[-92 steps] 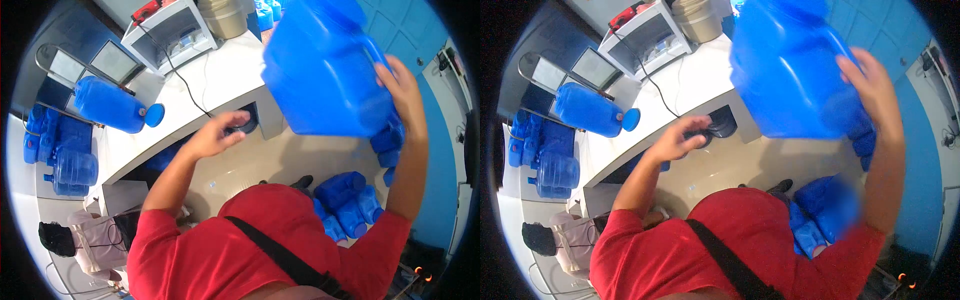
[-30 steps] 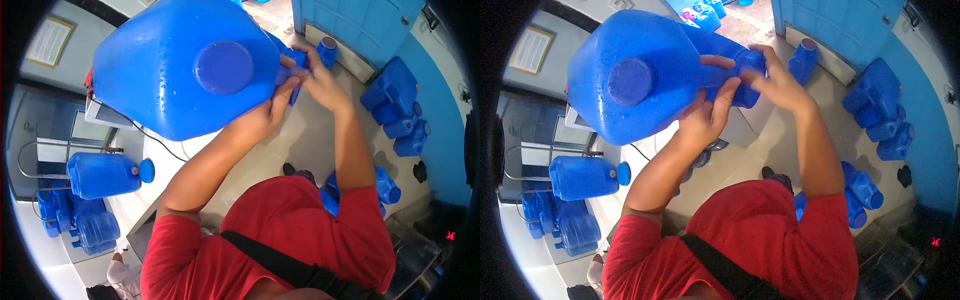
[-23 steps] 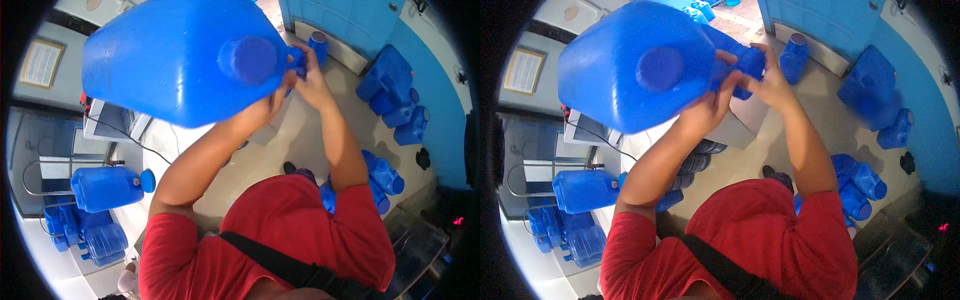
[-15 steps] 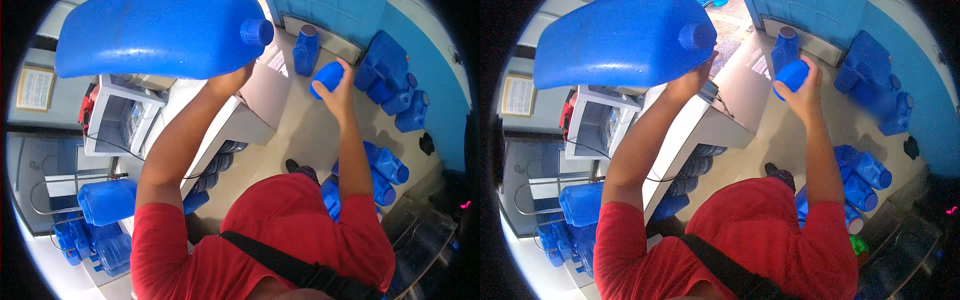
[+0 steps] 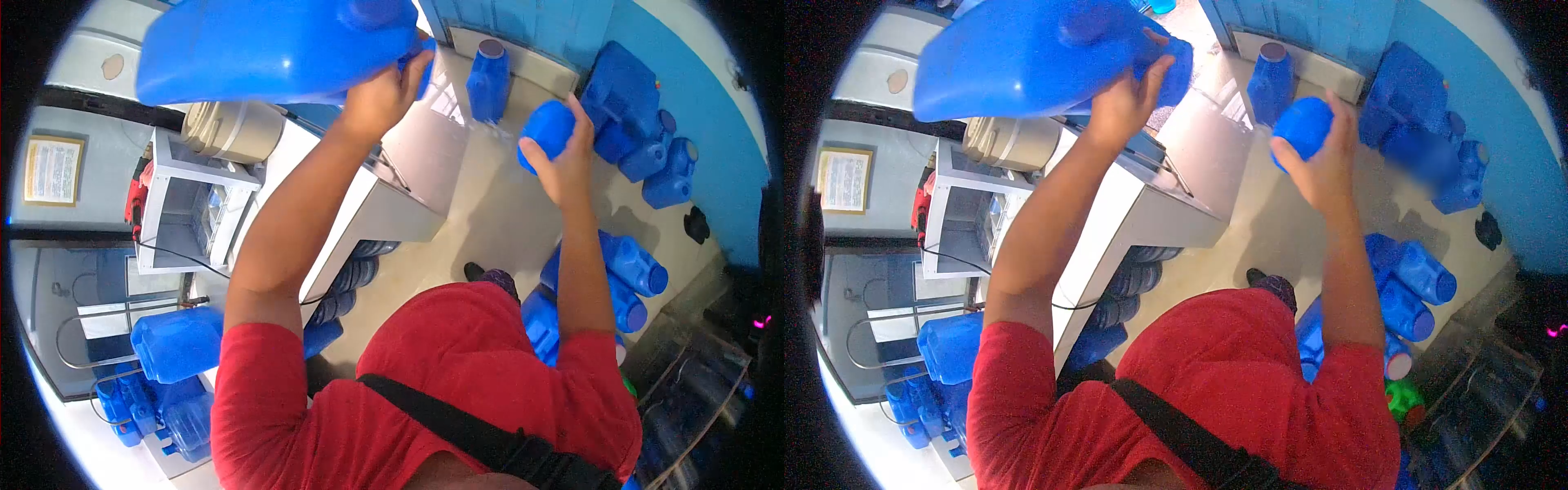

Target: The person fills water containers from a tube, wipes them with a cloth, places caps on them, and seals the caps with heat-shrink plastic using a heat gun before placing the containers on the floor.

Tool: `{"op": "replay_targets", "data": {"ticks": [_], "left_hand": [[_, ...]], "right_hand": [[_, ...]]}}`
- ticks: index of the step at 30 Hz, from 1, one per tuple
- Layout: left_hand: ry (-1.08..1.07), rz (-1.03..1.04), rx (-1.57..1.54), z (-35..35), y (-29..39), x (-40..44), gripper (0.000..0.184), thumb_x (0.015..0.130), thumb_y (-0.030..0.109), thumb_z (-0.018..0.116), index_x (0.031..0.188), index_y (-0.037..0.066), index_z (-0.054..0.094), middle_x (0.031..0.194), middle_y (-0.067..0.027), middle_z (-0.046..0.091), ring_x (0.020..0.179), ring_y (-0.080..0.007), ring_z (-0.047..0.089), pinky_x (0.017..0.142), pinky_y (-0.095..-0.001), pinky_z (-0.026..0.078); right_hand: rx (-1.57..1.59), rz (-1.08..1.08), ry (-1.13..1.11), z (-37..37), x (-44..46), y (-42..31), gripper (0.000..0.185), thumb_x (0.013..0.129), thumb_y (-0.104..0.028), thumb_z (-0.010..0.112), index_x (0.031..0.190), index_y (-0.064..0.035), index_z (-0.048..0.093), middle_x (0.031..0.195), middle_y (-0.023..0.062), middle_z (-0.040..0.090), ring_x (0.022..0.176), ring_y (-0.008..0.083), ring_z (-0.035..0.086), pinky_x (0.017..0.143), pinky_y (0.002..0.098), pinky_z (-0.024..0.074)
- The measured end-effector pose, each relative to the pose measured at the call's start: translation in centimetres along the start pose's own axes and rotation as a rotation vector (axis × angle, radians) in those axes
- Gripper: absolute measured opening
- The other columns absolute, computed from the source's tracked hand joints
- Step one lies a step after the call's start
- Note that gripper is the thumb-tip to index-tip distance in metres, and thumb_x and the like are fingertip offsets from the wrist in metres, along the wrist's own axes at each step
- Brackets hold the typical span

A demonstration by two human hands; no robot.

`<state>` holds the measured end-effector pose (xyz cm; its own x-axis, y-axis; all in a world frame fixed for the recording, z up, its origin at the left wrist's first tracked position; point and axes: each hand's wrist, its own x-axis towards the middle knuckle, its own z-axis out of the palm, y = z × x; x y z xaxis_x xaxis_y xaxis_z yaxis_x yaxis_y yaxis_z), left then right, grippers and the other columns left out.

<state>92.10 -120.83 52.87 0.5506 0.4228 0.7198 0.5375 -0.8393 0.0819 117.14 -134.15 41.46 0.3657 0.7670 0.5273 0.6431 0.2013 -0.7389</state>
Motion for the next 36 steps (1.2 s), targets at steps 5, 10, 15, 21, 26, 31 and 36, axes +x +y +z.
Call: {"op": "replay_targets", "data": {"ticks": [5, 10, 15, 21, 26, 31, 36], "left_hand": [[0.148, -0.150, -0.236, -1.4, 4.5, 0.8, 0.029, 0.094, 0.013, 0.070, 0.115, -0.001, 0.057, 0.108, -0.0123, 0.066, 0.100, -0.0236, 0.065, 0.092, -0.0361, 0.048], [0.411, -0.360, -0.725, -3.8, 7.9, 0.7, 0.039, 0.094, 0.010, 0.069, 0.124, -0.005, 0.049, 0.116, -0.0144, 0.060, 0.106, -0.0216, 0.062, 0.095, -0.0340, 0.049], [0.523, -0.487, -0.733, -8.5, 7.5, 0.1, 0.048, 0.099, 0.010, 0.062, 0.134, -0.006, 0.033, 0.131, -0.0215, 0.055, 0.115, -0.0265, 0.063, 0.098, -0.0343, 0.050], [0.769, -0.535, -0.727, -14.9, 7.2, -0.6, 0.037, 0.099, 0.012, 0.063, 0.125, -0.009, 0.046, 0.129, -0.0188, 0.057, 0.108, -0.0222, 0.061, 0.091, -0.0332, 0.051], [0.935, -0.559, -0.789, -18.8, 5.8, -1.6, 0.042, 0.099, 0.015, 0.063, 0.130, -0.005, 0.042, 0.132, -0.0189, 0.057, 0.117, -0.0335, 0.062, 0.098, -0.0440, 0.051], [1.292, -0.554, -0.745, -22.0, 1.1, -5.0, 0.028, 0.101, 0.016, 0.061, 0.119, -0.005, 0.053, 0.115, -0.0145, 0.062, 0.107, -0.0300, 0.064, 0.091, -0.0418, 0.052], [1.663, -0.583, -0.844, -23.8, -0.8, -6.2, 0.028, 0.104, 0.022, 0.057, 0.084, 0.003, 0.060, 0.078, -0.0047, 0.063, 0.065, -0.0133, 0.057, 0.059, -0.0313, 0.046]], "right_hand": [[0.263, -0.214, -0.091, 2.1, 5.2, -5.4, 0.089, 0.071, -0.033, 0.085, 0.146, -0.0072, 0.043, 0.138, 0.0207, 0.049, 0.127, 0.0390, 0.047, 0.110, 0.0481, 0.0354], [0.180, -0.484, -0.184, 2.7, 8.3, -9.5, 0.089, 0.077, -0.042, 0.081, 0.151, -0.0109, 0.042, 0.141, 0.0221, 0.047, 0.129, 0.0405, 0.046, 0.110, 0.0475, 0.0352], [0.104, -0.612, -0.237, 3.2, 8.0, -14.1, 0.082, 0.088, -0.049, 0.069, 0.152, -0.0096, 0.039, 0.142, 0.0270, 0.045, 0.131, 0.0447, 0.044, 0.111, 0.0503, 0.0338], [-0.026, -0.577, -0.544, 1.3, 13.5, -23.6, 0.076, 0.099, -0.055, 0.051, 0.154, -0.0063, 0.030, 0.155, 0.0258, 0.031, 0.144, 0.0400, 0.031, 0.118, 0.0480, 0.0271], [-0.365, -0.767, -0.838, 5.0, 13.8, -29.5, 0.108, 0.087, -0.085, 0.018, 0.160, -0.0071, 0.005, 0.163, 0.0306, 0.000, 0.153, 0.0406, 0.002, 0.124, 0.0484, 0.0087], [0.233, -0.655, -0.489, 9.4, 15.1, -27.4, 0.079, 0.097, -0.060, 0.050, 0.150, -0.0038, 0.036, 0.145, 0.0318, 0.043, 0.136, 0.0444, 0.043, 0.112, 0.0504, 0.0357], [0.497, -0.229, -0.901, 18.9, 4.2, -22.7, 0.079, 0.101, -0.057, 0.047, 0.150, 0.0029, 0.032, 0.147, 0.0308, 0.041, 0.142, 0.0406, 0.035, 0.116, 0.0467, 0.0301]]}}
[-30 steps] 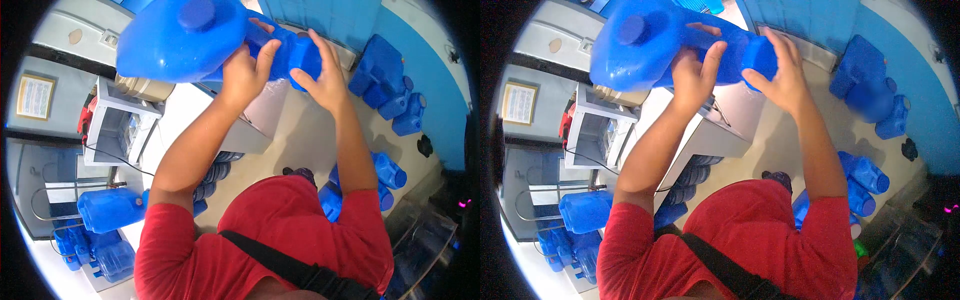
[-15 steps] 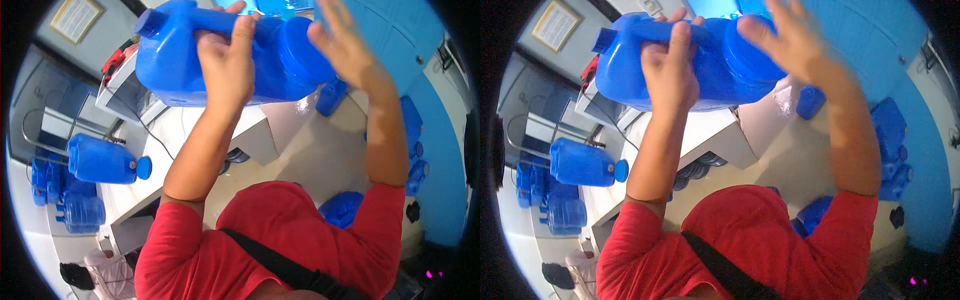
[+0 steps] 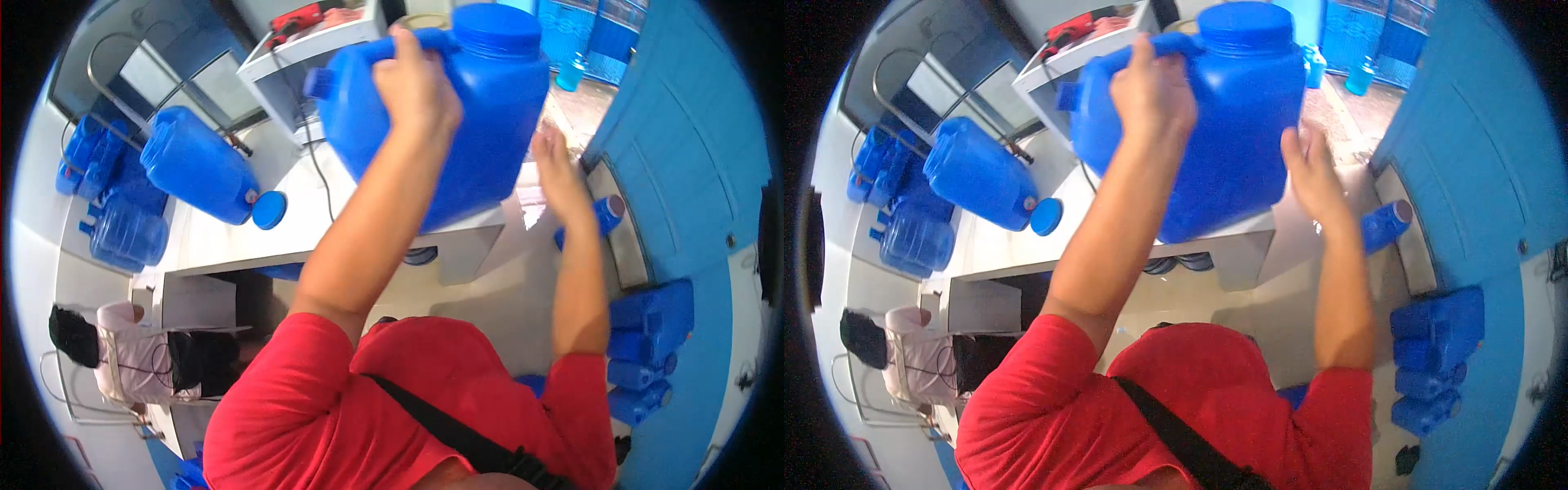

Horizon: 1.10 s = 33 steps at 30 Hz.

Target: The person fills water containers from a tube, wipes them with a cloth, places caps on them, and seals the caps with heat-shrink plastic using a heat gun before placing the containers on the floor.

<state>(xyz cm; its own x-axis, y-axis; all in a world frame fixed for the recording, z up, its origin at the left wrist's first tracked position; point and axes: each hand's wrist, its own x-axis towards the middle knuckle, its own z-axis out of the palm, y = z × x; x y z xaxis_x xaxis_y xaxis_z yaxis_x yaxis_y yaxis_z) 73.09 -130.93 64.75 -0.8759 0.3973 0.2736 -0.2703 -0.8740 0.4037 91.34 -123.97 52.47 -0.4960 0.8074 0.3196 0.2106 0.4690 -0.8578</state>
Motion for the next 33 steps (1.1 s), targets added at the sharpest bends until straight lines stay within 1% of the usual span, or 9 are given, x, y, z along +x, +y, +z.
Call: {"op": "replay_targets", "data": {"ticks": [1, 3, 5, 8, 10, 16, 24, 29, 33], "left_hand": [[-0.065, -0.049, 0.087, -1.6, -0.5, 0.4, 0.018, 0.101, 0.015, 0.058, 0.094, -0.002, 0.060, 0.082, -0.0076, 0.062, 0.073, -0.0178, 0.059, 0.068, -0.0321, 0.049], [-0.150, -0.205, 0.244, -1.1, 1.5, -2.5, 0.033, 0.100, 0.016, 0.058, 0.067, 0.009, 0.053, 0.062, 0.0021, 0.048, 0.055, -0.0122, 0.043, 0.056, -0.0305, 0.036], [-0.496, -0.250, 0.374, -2.3, 4.6, -5.8, 0.017, 0.094, 0.015, 0.066, 0.095, 0.005, 0.052, 0.086, -0.0060, 0.054, 0.079, -0.0201, 0.050, 0.071, -0.0349, 0.042], [-1.158, 0.117, 0.572, -7.3, 11.4, -7.1, 0.061, 0.085, 0.013, 0.077, 0.137, -0.001, 0.050, 0.120, -0.0181, 0.063, 0.115, -0.0320, 0.061, 0.094, -0.0416, 0.051], [-1.364, 0.520, 0.672, -12.3, 15.8, -2.2, 0.058, 0.085, 0.012, 0.076, 0.135, 0.002, 0.050, 0.097, -0.0154, 0.070, 0.094, -0.0314, 0.069, 0.081, -0.0404, 0.055], [-0.415, 0.195, 1.208, -29.2, 19.9, 15.2, 0.034, 0.094, 0.011, 0.065, 0.124, -0.001, 0.055, 0.106, -0.0099, 0.065, 0.090, -0.0163, 0.063, 0.082, -0.0287, 0.052], [-0.752, 0.113, 1.697, -36.1, 8.8, 29.6, 0.022, 0.091, 0.020, 0.067, 0.108, 0.007, 0.072, 0.109, -0.0155, 0.070, 0.096, -0.0290, 0.070, 0.084, -0.0389, 0.056], [-1.045, 0.173, 1.974, -36.1, 0.8, 35.3, 0.023, 0.088, 0.027, 0.065, 0.103, 0.014, 0.076, 0.108, -0.0147, 0.072, 0.095, -0.0356, 0.070, 0.087, -0.0435, 0.056], [-1.168, -0.010, 2.268, -34.2, -2.5, 36.3, 0.023, 0.086, 0.019, 0.062, 0.101, 0.009, 0.077, 0.110, -0.0179, 0.072, 0.103, -0.0353, 0.070, 0.089, -0.0454, 0.056]], "right_hand": [[-0.051, -0.008, 0.062, 2.9, -0.8, 0.8, 0.081, 0.102, -0.057, 0.046, 0.152, 0.0035, 0.027, 0.150, 0.0316, 0.037, 0.144, 0.0411, 0.031, 0.117, 0.0466, 0.0280], [-0.049, -0.107, 0.170, 7.2, -0.6, 2.6, 0.083, 0.103, -0.055, 0.043, 0.156, 0.0034, 0.016, 0.155, 0.0312, 0.028, 0.146, 0.0436, 0.022, 0.120, 0.0465, 0.0217], [-0.016, -0.118, 0.245, 10.7, 1.0, -0.2, 0.081, 0.103, -0.055, 0.043, 0.156, 0.0012, 0.018, 0.155, 0.0280, 0.030, 0.144, 0.0404, 0.029, 0.121, 0.0459, 0.0199], [0.478, 0.055, 0.319, 12.3, -0.3, 4.9, 0.067, 0.107, -0.041, 0.041, 0.156, -0.0010, 0.022, 0.156, 0.0221, 0.032, 0.143, 0.0322, 0.033, 0.120, 0.0426, 0.0223], [0.681, 0.116, 0.376, 12.9, -4.0, 8.4, 0.058, 0.109, -0.032, 0.040, 0.156, -0.0025, 0.024, 0.156, 0.0181, 0.032, 0.143, 0.0267, 0.035, 0.120, 0.0404, 0.0239], [-0.031, -0.026, 0.194, 20.3, -15.5, 4.6, 0.106, 0.080, -0.051, 0.079, 0.152, 0.0013, 0.022, 0.152, 0.0229, 0.032, 0.141, 0.0351, 0.034, 0.117, 0.0477, 0.0258], [-0.165, 0.067, 0.389, 25.0, -12.1, 6.2, 0.122, 0.062, -0.030, 0.095, 0.153, 0.0009, 0.020, 0.146, 0.0217, 0.039, 0.136, 0.0341, 0.039, 0.114, 0.0468, 0.0309], [-0.256, 0.228, 0.212, 22.0, -9.7, 4.6, 0.134, 0.059, -0.044, 0.095, 0.154, 0.0027, 0.014, 0.151, 0.0244, 0.034, 0.139, 0.0378, 0.037, 0.117, 0.0466, 0.0286], [-0.071, -0.259, 0.520, 19.2, -4.1, -7.8, 0.128, 0.069, -0.057, 0.087, 0.157, -0.0001, 0.013, 0.154, 0.0219, 0.032, 0.142, 0.0352, 0.035, 0.115, 0.0461, 0.0320]]}}
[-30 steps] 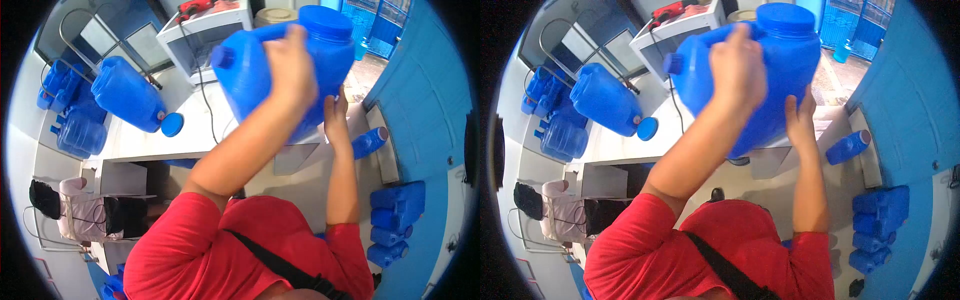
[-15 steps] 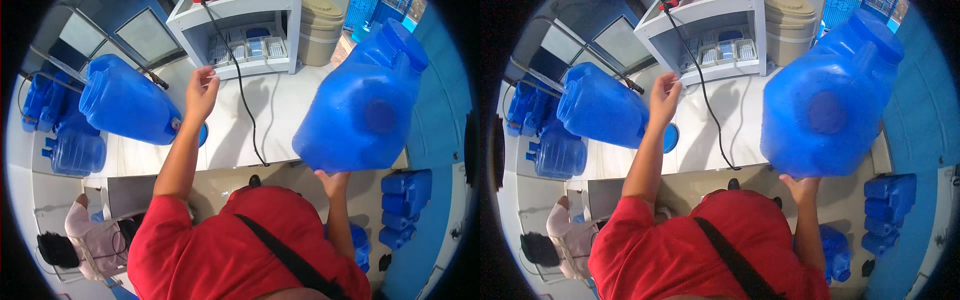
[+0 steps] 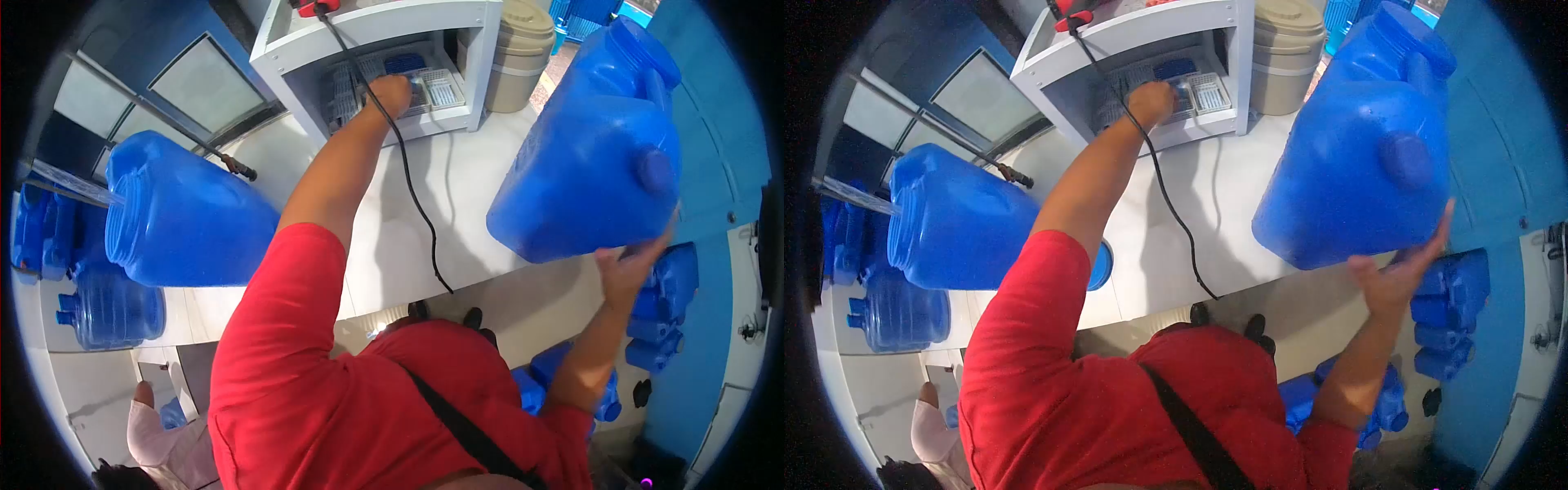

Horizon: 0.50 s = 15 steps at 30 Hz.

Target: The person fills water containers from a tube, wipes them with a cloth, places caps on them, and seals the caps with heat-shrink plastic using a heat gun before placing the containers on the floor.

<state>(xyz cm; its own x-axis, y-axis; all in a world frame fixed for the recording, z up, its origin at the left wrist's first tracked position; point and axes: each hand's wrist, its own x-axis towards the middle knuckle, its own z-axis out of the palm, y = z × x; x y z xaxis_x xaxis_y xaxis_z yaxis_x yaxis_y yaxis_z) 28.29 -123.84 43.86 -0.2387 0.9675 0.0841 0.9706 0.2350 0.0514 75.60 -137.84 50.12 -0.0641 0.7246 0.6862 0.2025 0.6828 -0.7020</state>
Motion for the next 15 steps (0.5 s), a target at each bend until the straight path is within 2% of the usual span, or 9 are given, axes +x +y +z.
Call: {"op": "replay_targets", "data": {"ticks": [1, 2, 3, 5, 8, 11, 13, 15], "left_hand": [[-0.101, -0.022, 0.114, -0.7, 0.9, 0.1, 0.025, 0.087, 0.016, 0.060, 0.103, 0.006, 0.077, 0.118, -0.0189, 0.070, 0.111, -0.0326, 0.069, 0.092, -0.0447, 0.055], [-0.104, -0.010, 0.116, -0.2, 1.1, 0.7, 0.025, 0.087, 0.016, 0.060, 0.103, 0.006, 0.077, 0.118, -0.0189, 0.070, 0.111, -0.0326, 0.069, 0.092, -0.0447, 0.055], [-0.116, -0.049, 0.110, 0.6, 0.9, 1.5, 0.025, 0.088, 0.016, 0.060, 0.104, 0.006, 0.077, 0.118, -0.0191, 0.070, 0.111, -0.0328, 0.069, 0.092, -0.0449, 0.055], [-0.126, -0.083, 0.103, 0.2, 1.3, 1.6, 0.025, 0.088, 0.017, 0.061, 0.105, 0.006, 0.077, 0.118, -0.0194, 0.070, 0.111, -0.0330, 0.068, 0.092, -0.0452, 0.055], [-0.127, -0.084, 0.103, -0.3, 1.2, 0.7, 0.025, 0.088, 0.018, 0.063, 0.105, 0.005, 0.077, 0.116, -0.0198, 0.071, 0.110, -0.0345, 0.069, 0.091, -0.0454, 0.056], [-0.097, -0.075, 0.035, 0.6, -0.1, 1.1, 0.025, 0.086, 0.018, 0.065, 0.104, 0.004, 0.076, 0.113, -0.0196, 0.072, 0.108, -0.0351, 0.069, 0.091, -0.0447, 0.056], [0.013, 0.037, 0.005, 0.7, -1.1, 0.8, 0.028, 0.080, 0.024, 0.074, 0.104, 0.009, 0.075, 0.100, -0.0175, 0.074, 0.092, -0.0355, 0.072, 0.082, -0.0449, 0.056], [-0.003, -0.028, -0.071, 0.2, -1.7, 0.8, 0.031, 0.080, 0.026, 0.075, 0.105, 0.007, 0.074, 0.100, -0.0177, 0.074, 0.091, -0.0357, 0.072, 0.081, -0.0449, 0.056]], "right_hand": [[-0.125, -0.086, -0.035, -0.2, 3.1, -2.9, 0.131, 0.063, -0.059, 0.089, 0.157, -0.0026, 0.016, 0.152, 0.0216, 0.035, 0.139, 0.0343, 0.039, 0.113, 0.0464, 0.0359], [-0.249, -0.171, -0.071, -0.3, 5.3, -4.6, 0.135, 0.058, -0.061, 0.091, 0.157, -0.0051, 0.020, 0.151, 0.0214, 0.037, 0.137, 0.0333, 0.044, 0.112, 0.0468, 0.0398], [-0.257, -0.166, -0.064, -0.5, 6.7, -5.5, 0.135, 0.058, -0.061, 0.091, 0.157, -0.0051, 0.020, 0.151, 0.0214, 0.037, 0.137, 0.0333, 0.044, 0.112, 0.0468, 0.0398], [-0.225, -0.043, -0.322, -0.7, 8.5, -6.1, 0.129, 0.058, -0.056, 0.093, 0.155, -0.0051, 0.026, 0.144, 0.0212, 0.046, 0.128, 0.0332, 0.053, 0.107, 0.0453, 0.0454], [-0.167, -0.083, -0.301, -0.6, 8.9, -5.5, 0.125, 0.057, -0.051, 0.095, 0.153, -0.0027, 0.032, 0.138, 0.0198, 0.053, 0.122, 0.0311, 0.058, 0.104, 0.0424, 0.0487], [-0.048, -0.179, -0.351, -1.0, 8.8, -4.7, 0.124, 0.056, -0.045, 0.097, 0.152, -0.0012, 0.033, 0.138, 0.0196, 0.053, 0.125, 0.0289, 0.057, 0.106, 0.0418, 0.0475], [0.027, -0.154, -0.371, -1.0, 9.0, -4.8, 0.123, 0.055, -0.044, 0.097, 0.152, -0.0014, 0.034, 0.139, 0.0195, 0.053, 0.125, 0.0288, 0.057, 0.106, 0.0417, 0.0472], [0.107, -0.132, -0.395, -0.8, 9.4, -4.6, 0.123, 0.055, -0.044, 0.098, 0.152, -0.0016, 0.034, 0.140, 0.0195, 0.052, 0.126, 0.0287, 0.056, 0.106, 0.0417, 0.0469]]}}
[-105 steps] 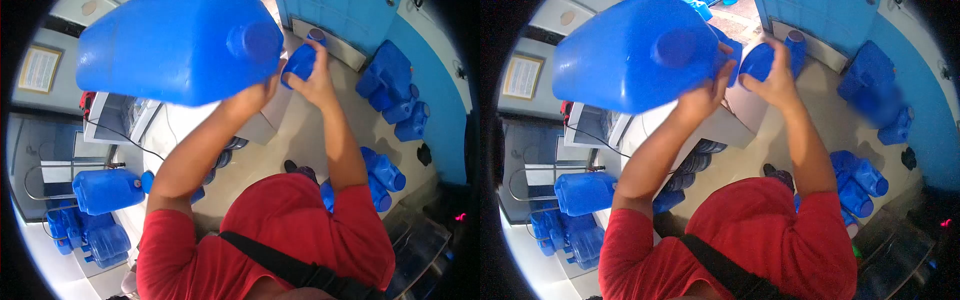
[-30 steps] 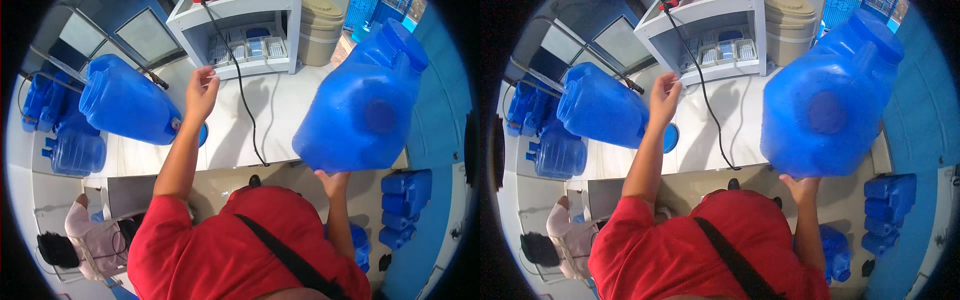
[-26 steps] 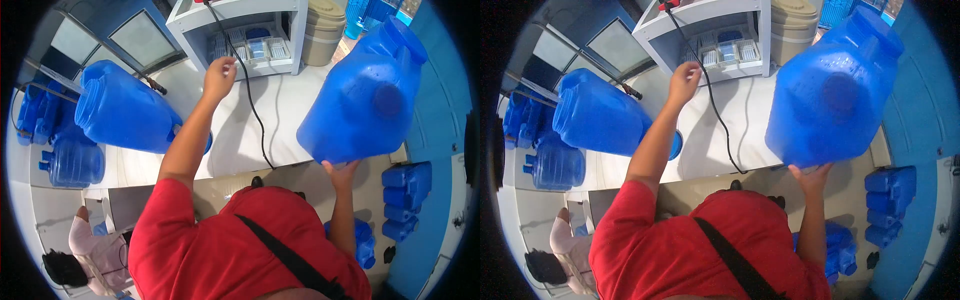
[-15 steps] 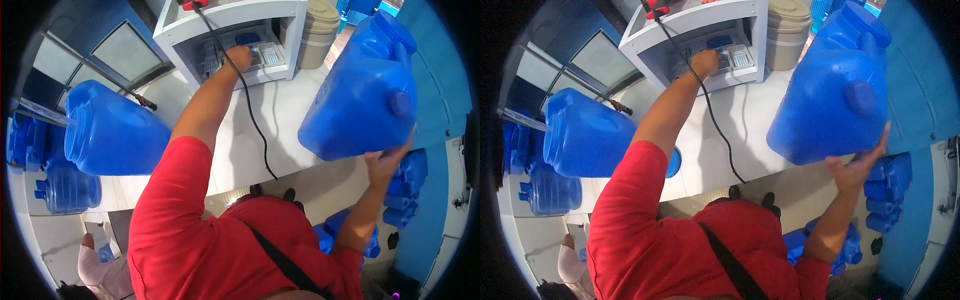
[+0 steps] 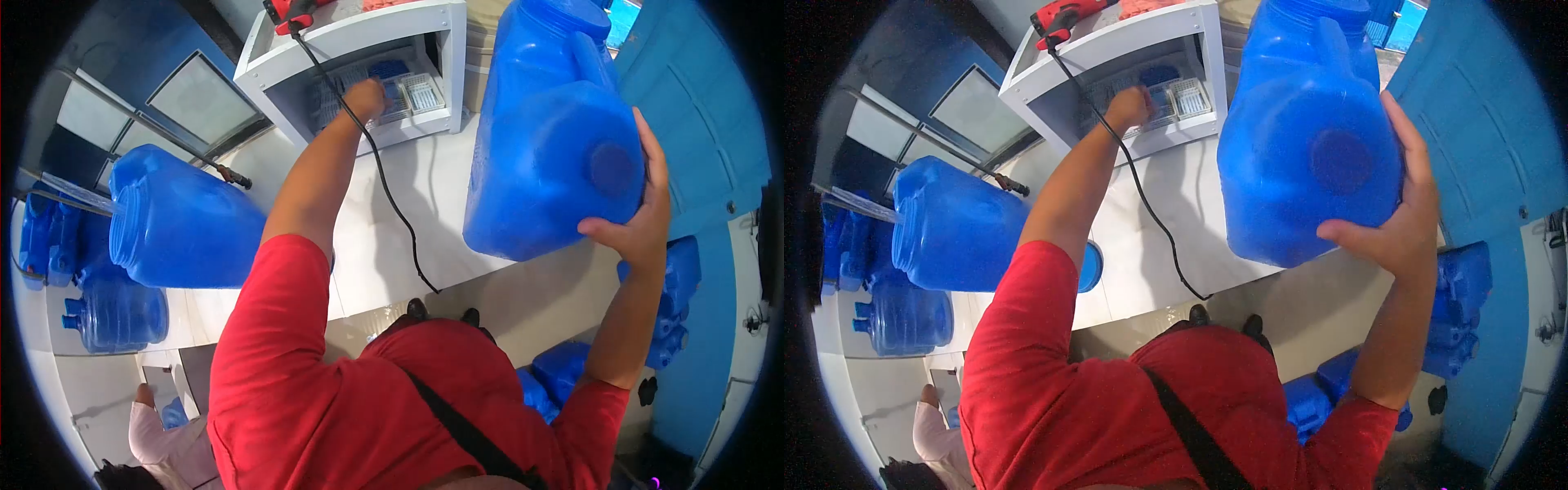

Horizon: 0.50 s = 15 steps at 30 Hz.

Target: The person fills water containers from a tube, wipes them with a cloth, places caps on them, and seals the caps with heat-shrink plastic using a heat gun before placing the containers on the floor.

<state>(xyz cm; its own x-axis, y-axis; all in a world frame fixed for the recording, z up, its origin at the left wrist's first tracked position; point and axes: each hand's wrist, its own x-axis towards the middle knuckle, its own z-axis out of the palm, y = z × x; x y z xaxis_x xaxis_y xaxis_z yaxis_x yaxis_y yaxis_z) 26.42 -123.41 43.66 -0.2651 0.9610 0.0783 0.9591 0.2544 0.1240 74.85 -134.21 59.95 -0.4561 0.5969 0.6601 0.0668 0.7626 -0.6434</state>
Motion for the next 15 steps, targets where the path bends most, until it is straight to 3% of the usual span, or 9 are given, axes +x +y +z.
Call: {"op": "replay_targets", "data": {"ticks": [2, 4, 6, 7, 9, 11, 12, 14, 15], "left_hand": [[-0.011, -0.062, -0.079, -0.6, -0.4, -0.6, 0.034, 0.081, 0.028, 0.076, 0.106, 0.005, 0.072, 0.100, -0.0178, 0.073, 0.090, -0.0358, 0.072, 0.080, -0.0449, 0.055], [0.410, -0.042, -0.396, -1.0, -0.8, -2.2, 0.040, 0.082, 0.028, 0.078, 0.109, 0.001, 0.067, 0.093, -0.0172, 0.073, 0.082, -0.0302, 0.072, 0.074, -0.0417, 0.055], [0.347, -0.094, -0.472, -4.3, -0.2, -6.4, 0.045, 0.080, 0.025, 0.079, 0.114, 0.000, 0.063, 0.102, -0.0206, 0.071, 0.086, -0.0318, 0.072, 0.076, -0.0406, 0.056], [0.278, -0.145, -0.551, -5.8, -0.2, -9.2, 0.051, 0.079, 0.021, 0.081, 0.119, -0.001, 0.059, 0.110, -0.0240, 0.070, 0.089, -0.0334, 0.072, 0.077, -0.0395, 0.057], [0.276, -0.100, -0.650, -7.3, -1.4, -14.5, 0.047, 0.081, 0.014, 0.081, 0.117, -0.002, 0.057, 0.100, -0.0188, 0.071, 0.081, -0.0265, 0.071, 0.071, -0.0347, 0.056], [0.223, -0.119, -0.845, -10.2, -0.7, -20.2, 0.041, 0.085, 0.010, 0.079, 0.119, 0.002, 0.056, 0.086, -0.0085, 0.070, 0.071, -0.0126, 0.065, 0.065, -0.0267, 0.052], [0.199, -0.129, -0.964, -12.5, 1.1, -22.8, 0.042, 0.084, 0.009, 0.080, 0.118, 0.003, 0.055, 0.085, -0.0072, 0.070, 0.071, -0.0114, 0.064, 0.064, -0.0258, 0.051], [0.167, -0.150, -1.079, -15.8, 4.7, -26.2, 0.043, 0.084, 0.008, 0.081, 0.117, 0.003, 0.054, 0.085, -0.0059, 0.069, 0.071, -0.0102, 0.064, 0.064, -0.0248, 0.050], [0.112, -0.076, -1.096, -16.6, 6.2, -27.2, 0.044, 0.082, 0.007, 0.082, 0.115, 0.004, 0.053, 0.084, -0.0048, 0.069, 0.072, -0.0090, 0.063, 0.064, -0.0242, 0.050]], "right_hand": [[-0.001, 0.060, -0.029, -0.2, 0.4, 0.7, 0.122, 0.056, -0.045, 0.097, 0.151, -0.0003, 0.035, 0.142, 0.0195, 0.051, 0.127, 0.0290, 0.055, 0.107, 0.0419, 0.0460], [-0.053, 0.075, 0.005, -0.3, 0.5, 1.0, 0.122, 0.057, -0.046, 0.096, 0.151, -0.0001, 0.034, 0.142, 0.0195, 0.051, 0.127, 0.0298, 0.055, 0.107, 0.0425, 0.0459], [-0.101, 0.084, 0.039, -0.6, 0.5, 0.8, 0.122, 0.058, -0.047, 0.095, 0.152, 0.0001, 0.034, 0.141, 0.0194, 0.051, 0.128, 0.0306, 0.055, 0.107, 0.0430, 0.0459], [-0.408, -0.097, 0.077, -0.8, 0.4, 0.2, 0.113, 0.065, -0.049, 0.091, 0.150, -0.0003, 0.036, 0.141, 0.0202, 0.051, 0.129, 0.0325, 0.054, 0.107, 0.0454, 0.0456], [-0.702, -0.294, 0.131, -0.7, -0.7, -0.2, 0.105, 0.071, -0.052, 0.087, 0.149, -0.0006, 0.038, 0.141, 0.0209, 0.051, 0.130, 0.0344, 0.053, 0.108, 0.0477, 0.0453], [-0.218, -0.348, 0.464, -0.1, -3.3, -0.3, 0.070, 0.080, -0.031, 0.084, 0.135, -0.0009, 0.053, 0.129, 0.0202, 0.059, 0.116, 0.0320, 0.061, 0.097, 0.0413, 0.0507], [-0.206, -0.347, 0.466, 0.2, -4.0, -1.2, 0.070, 0.080, -0.031, 0.084, 0.135, -0.0009, 0.053, 0.129, 0.0202, 0.059, 0.116, 0.0320, 0.061, 0.097, 0.0413, 0.0507], [-0.010, -0.287, 0.149, 2.2, -4.7, -4.1, 0.040, 0.086, -0.018, 0.077, 0.118, -0.0001, 0.062, 0.113, 0.0162, 0.066, 0.102, 0.0306, 0.065, 0.087, 0.0391, 0.0527], [0.001, -0.320, 0.108, 3.7, -4.1, -4.9, 0.035, 0.086, -0.017, 0.078, 0.114, -0.0004, 0.063, 0.106, 0.0137, 0.067, 0.096, 0.0291, 0.066, 0.083, 0.0382, 0.0529]]}}
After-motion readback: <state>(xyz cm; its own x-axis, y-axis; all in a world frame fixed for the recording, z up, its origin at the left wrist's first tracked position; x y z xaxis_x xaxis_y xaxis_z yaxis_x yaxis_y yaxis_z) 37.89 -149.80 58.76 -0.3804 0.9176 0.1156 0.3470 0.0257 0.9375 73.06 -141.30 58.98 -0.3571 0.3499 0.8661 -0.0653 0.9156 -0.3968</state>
